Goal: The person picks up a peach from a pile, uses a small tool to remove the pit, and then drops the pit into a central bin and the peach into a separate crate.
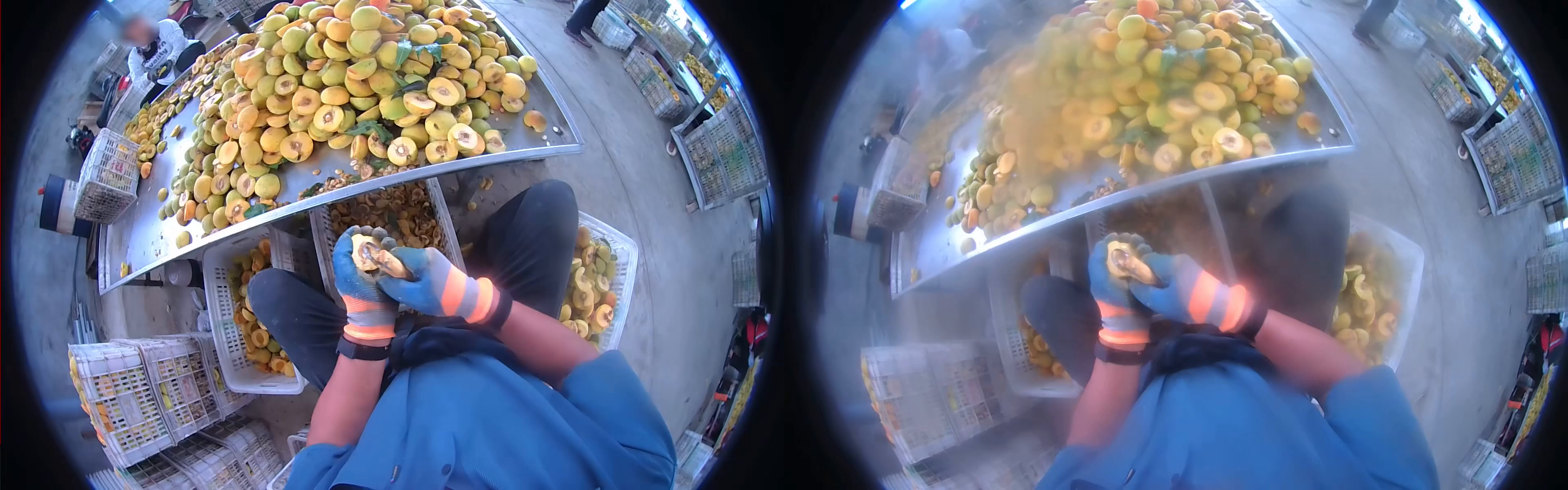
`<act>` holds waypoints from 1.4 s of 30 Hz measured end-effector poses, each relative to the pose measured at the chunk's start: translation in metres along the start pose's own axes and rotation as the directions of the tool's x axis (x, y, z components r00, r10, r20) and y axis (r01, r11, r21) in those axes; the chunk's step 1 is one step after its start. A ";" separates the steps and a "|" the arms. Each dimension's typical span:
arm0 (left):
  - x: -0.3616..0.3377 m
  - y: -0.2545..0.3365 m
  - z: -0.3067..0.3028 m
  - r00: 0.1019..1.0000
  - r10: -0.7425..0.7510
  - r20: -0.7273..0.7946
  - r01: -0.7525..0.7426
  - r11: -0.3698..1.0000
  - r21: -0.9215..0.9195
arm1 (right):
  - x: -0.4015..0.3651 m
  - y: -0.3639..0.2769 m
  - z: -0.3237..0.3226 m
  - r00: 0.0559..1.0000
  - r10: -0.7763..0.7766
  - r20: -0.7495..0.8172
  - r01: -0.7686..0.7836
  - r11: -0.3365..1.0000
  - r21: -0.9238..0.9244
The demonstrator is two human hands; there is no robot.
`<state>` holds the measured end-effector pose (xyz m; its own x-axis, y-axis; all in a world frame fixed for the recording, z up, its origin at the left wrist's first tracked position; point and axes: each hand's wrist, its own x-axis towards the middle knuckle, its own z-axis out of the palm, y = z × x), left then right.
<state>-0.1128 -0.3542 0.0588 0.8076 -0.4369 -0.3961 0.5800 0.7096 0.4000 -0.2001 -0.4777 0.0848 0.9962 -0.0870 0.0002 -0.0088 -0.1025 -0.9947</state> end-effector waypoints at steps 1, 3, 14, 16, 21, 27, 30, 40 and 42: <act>-0.002 0.001 0.005 0.971 0.220 0.095 -0.237 0.934 0.267 | -0.002 0.002 -0.002 0.999 0.017 -0.031 -0.016 0.999 0.045; -0.009 0.004 0.009 0.804 0.464 0.372 -0.577 0.457 0.677 | -0.005 0.003 0.000 0.993 0.064 -0.098 -0.048 0.987 0.152; -0.020 -0.003 0.003 0.870 0.464 0.165 -0.463 0.659 0.593 | -0.003 0.007 0.016 0.998 -0.061 0.009 0.061 0.964 -0.258; -0.021 -0.008 0.007 0.784 0.556 0.277 -0.547 0.408 0.731 | -0.003 0.006 0.020 0.994 -0.101 -0.032 0.093 0.975 -0.204; -0.017 -0.005 -0.009 0.846 0.458 0.274 -0.533 0.716 0.451 | -0.005 0.005 0.022 0.981 -0.185 -0.064 0.170 0.967 -0.189; -0.016 -0.003 -0.017 0.881 0.392 0.265 -0.473 0.741 0.476 | -0.004 0.003 0.012 0.987 -0.101 0.129 0.143 0.913 -0.381; -0.014 0.002 -0.017 0.911 0.334 0.242 -0.412 0.743 0.527 | -0.001 0.011 0.007 0.972 -0.084 0.218 0.167 0.902 -0.399; -0.013 -0.004 -0.003 0.952 0.289 -0.098 -0.204 0.841 0.502 | -0.002 0.028 -0.008 0.952 -0.043 0.304 0.110 0.972 -0.205; -0.012 -0.009 -0.007 0.941 0.326 -0.091 -0.227 0.807 0.545 | 0.000 0.028 -0.011 0.934 0.059 0.352 0.022 0.975 -0.220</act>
<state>-0.1281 -0.3516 0.0542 0.9394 -0.1288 -0.3176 0.3426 0.3702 0.8635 -0.2012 -0.4915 0.0580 0.9604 0.2621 -0.0944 -0.0059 -0.3195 -0.9476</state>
